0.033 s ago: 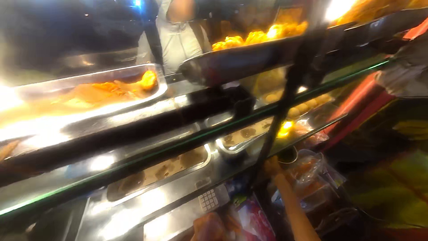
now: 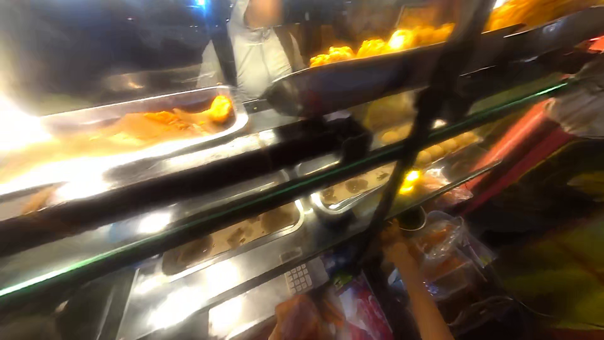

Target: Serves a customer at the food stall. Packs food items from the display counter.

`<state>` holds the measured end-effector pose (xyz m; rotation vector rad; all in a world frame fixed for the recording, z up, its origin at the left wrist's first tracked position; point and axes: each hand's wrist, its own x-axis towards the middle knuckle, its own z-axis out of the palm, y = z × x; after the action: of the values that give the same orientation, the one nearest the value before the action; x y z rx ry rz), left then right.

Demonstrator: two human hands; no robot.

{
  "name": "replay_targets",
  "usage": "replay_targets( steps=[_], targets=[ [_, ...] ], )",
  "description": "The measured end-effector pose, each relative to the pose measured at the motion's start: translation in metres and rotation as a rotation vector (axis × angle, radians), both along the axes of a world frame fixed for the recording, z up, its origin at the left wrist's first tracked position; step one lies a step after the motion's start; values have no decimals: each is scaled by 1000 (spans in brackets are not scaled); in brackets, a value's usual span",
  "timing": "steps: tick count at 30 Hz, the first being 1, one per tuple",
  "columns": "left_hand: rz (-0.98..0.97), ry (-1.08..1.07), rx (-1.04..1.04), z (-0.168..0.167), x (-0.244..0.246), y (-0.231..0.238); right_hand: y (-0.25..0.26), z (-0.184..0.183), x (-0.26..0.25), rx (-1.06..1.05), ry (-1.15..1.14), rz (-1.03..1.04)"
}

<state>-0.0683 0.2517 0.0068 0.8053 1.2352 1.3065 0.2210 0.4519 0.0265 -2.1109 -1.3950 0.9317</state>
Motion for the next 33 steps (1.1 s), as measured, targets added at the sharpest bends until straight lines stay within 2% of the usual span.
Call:
replay_targets(
  steps=[2,3,5,7,9,11,13,16,19,25,30,33],
  targets=[
    [64,53,122,23,-3,-3,-72,24,-21,306,-17,58],
    [83,74,197,35,-6,-4,-105,40,-37,390,67,114],
    [98,125,290,59,-13,-10,-158,68,-76,392,367,300],
    [98,129,349,72,-21,-20,-191,74,-121,340,541,472],
    [130,94,410,81,-33,-30,-203,72,-164,402,611,476],
    [240,29,356,94,-53,-45,-209,82,-201,418,743,462],
    [350,-37,269,106,-82,-65,-216,94,-236,432,867,500],
    [471,-106,254,122,-137,-99,-232,102,-293,454,957,556],
    [621,-26,289,128,-191,-134,-252,102,-356,407,1024,590],
    [743,201,306,129,-262,-185,-289,98,-470,396,961,750],
    [678,270,368,120,-334,-183,-289,84,-545,86,1033,878],
    [661,367,349,110,-379,-177,-265,76,-596,-112,1216,747]
  ],
)
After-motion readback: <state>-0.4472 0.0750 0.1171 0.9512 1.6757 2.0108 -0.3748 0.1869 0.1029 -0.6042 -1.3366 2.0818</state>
